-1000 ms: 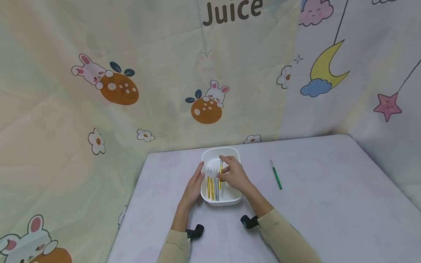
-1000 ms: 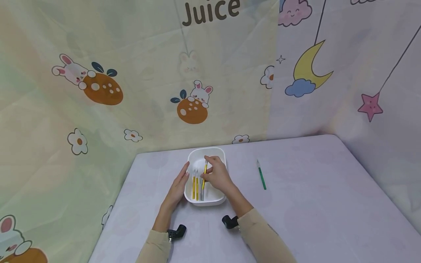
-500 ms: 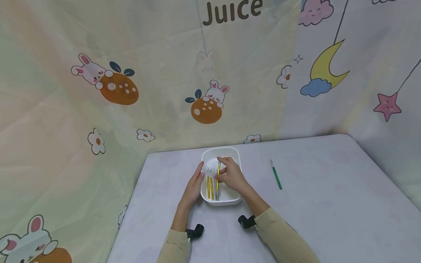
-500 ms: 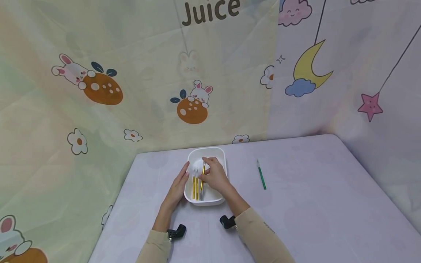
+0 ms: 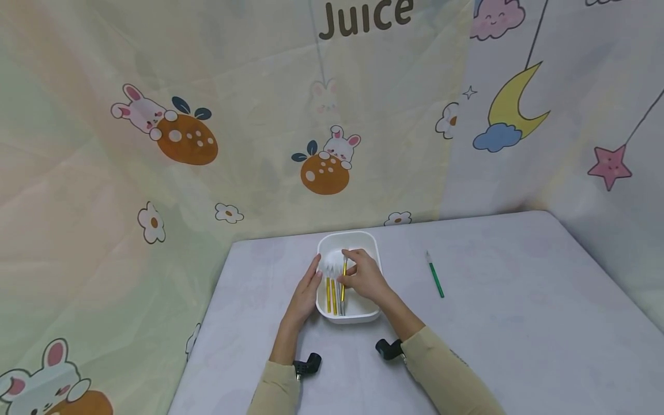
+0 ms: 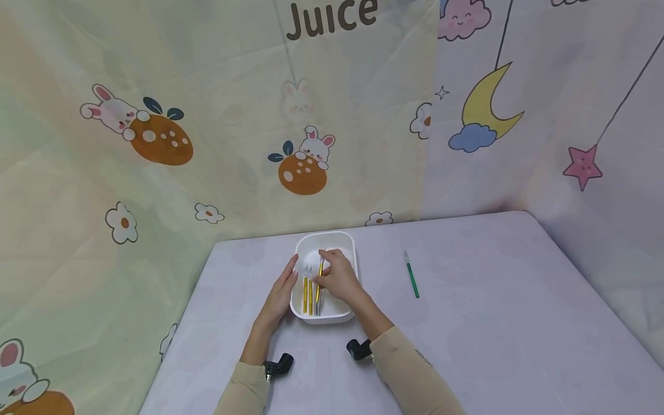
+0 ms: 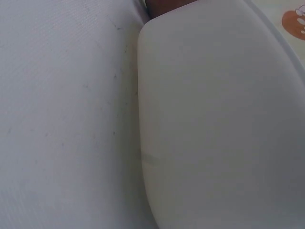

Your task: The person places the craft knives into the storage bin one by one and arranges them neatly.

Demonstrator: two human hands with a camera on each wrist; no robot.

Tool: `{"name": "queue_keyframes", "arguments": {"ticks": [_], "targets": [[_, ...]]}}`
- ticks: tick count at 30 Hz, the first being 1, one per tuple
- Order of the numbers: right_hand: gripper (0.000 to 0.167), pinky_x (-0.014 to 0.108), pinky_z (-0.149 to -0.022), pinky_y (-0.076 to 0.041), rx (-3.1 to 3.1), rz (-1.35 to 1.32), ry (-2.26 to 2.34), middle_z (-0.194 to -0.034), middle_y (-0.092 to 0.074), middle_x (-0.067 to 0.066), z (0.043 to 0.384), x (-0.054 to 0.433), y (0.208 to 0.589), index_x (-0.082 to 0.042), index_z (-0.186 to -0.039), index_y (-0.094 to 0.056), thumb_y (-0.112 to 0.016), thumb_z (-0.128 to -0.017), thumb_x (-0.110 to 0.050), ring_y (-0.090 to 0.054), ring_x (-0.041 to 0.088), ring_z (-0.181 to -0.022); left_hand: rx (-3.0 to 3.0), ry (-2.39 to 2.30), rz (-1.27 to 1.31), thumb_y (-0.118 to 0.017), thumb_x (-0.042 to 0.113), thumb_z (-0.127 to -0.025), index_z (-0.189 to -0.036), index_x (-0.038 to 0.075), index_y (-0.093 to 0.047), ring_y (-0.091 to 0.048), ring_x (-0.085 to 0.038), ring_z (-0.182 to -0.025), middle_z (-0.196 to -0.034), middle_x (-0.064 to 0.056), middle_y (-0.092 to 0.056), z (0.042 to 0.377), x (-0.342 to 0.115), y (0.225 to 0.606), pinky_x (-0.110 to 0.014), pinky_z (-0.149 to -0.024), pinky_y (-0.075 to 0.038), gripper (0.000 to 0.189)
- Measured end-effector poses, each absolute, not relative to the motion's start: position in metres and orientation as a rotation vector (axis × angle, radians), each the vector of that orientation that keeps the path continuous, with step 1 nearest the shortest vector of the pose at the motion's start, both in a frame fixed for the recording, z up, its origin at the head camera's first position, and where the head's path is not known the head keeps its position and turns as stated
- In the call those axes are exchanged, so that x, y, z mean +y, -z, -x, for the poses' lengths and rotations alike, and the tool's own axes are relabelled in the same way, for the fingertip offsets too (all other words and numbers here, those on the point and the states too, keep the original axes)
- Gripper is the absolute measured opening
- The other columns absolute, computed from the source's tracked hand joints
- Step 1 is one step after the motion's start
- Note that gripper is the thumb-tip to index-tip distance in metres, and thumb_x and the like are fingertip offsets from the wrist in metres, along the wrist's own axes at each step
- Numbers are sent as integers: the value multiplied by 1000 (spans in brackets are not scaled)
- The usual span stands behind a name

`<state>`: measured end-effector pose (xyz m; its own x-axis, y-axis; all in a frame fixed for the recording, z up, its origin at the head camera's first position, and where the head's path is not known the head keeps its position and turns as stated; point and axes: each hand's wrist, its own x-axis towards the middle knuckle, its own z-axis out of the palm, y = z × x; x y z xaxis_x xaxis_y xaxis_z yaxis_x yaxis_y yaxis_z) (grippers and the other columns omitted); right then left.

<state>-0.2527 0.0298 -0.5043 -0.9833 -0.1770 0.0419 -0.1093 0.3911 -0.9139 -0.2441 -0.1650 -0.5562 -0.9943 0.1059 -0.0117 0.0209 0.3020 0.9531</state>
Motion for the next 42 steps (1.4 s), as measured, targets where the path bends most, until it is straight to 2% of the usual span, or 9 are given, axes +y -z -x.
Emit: {"name": "queue_keyframes", "arguments": {"ticks": [14, 21, 32, 42], "targets": [[78, 24, -69, -63, 2530, 265, 1638, -152, -48, 18, 253, 29, 505, -5, -154, -50, -84, -84, 2, -72, 19, -94, 2475, -1824, -141, -40, 42, -112, -161, 43, -33, -17, -16, -162, -170, 17, -25, 245, -166, 559, -53, -132, -13, 50], [79, 23, -68, -63, 2527, 267, 1625, -152, -48, 19, 253, 28, 504, -3, -153, -49, -84, -83, 4, -72, 19, -93, 2483, -1825, -142, -37, 42, -113, -161, 46, -31, -20, -13, -161, -169, 19, -26, 244, -167, 559, -51, -132, -15, 48], [75, 25, -76, -63, 2581, 283, 1440, -150, -51, 18, 254, 27, 505, -5, -153, -52, -84, -85, 1, -72, 23, -101, 2497, -1808, -130, -38, 40, -113, -162, 45, -31, -19, -15, -161, -170, 17, -25, 243, -167, 558, -53, -131, -15, 49], [72, 27, -72, -62, 2648, 293, 1279, -141, -57, 20, 254, 24, 507, -1, -147, -57, -86, -81, 0, -66, 16, -84, 2473, -1838, -157, -38, 40, -113, -162, 44, -30, -18, -15, -161, -171, 18, -24, 245, -168, 560, -52, -131, -16, 50]]}}
